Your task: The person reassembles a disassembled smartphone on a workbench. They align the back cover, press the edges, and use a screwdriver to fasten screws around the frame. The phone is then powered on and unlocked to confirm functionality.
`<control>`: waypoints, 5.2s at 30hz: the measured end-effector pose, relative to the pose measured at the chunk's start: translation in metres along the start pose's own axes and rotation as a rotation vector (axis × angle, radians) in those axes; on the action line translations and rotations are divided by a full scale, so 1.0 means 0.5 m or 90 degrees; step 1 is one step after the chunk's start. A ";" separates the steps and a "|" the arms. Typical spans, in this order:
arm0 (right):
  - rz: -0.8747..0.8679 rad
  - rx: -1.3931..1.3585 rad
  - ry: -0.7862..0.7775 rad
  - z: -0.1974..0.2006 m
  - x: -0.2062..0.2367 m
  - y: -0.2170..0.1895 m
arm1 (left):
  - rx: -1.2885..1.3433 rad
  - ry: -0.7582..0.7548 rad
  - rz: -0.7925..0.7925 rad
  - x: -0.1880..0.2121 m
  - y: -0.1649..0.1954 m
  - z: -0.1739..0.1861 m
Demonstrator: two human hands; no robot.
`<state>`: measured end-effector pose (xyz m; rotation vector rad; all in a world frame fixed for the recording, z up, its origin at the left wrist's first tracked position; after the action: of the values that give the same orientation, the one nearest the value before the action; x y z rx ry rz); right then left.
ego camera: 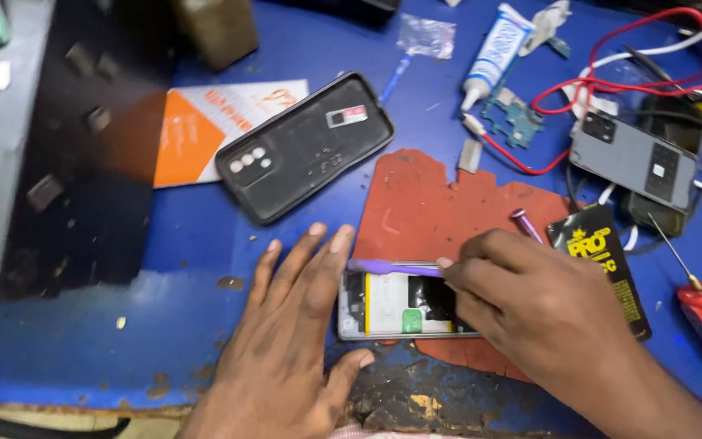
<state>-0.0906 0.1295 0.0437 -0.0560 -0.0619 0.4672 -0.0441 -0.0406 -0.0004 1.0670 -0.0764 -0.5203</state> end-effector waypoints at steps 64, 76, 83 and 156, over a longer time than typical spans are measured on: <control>0.018 -0.077 0.198 -0.003 0.201 0.062 | -0.048 -0.014 0.027 -0.008 -0.015 -0.026; 0.023 -0.059 0.204 -0.057 0.235 0.022 | -0.071 -0.025 0.001 -0.018 0.006 -0.026; -0.415 0.026 0.291 0.009 0.329 0.245 | -0.160 -0.098 -0.107 -0.053 0.070 -0.085; 0.076 0.017 0.391 -0.003 0.181 -0.086 | 1.200 0.003 0.167 -0.025 0.038 -0.175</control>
<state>0.0092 0.1319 0.0492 -0.1752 0.5533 0.5539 -0.0212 0.0436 -0.0249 2.8222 -0.8076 -0.0569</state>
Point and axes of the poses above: each hand's wrist, its own x-axis away from the middle knuckle, its own z-axis out of the back of the hand, y = z × x, the point moved 9 cm from there along -x, towards the middle knuckle, and after that the axes turned 14 degrees about x, right-handed, at the moved point
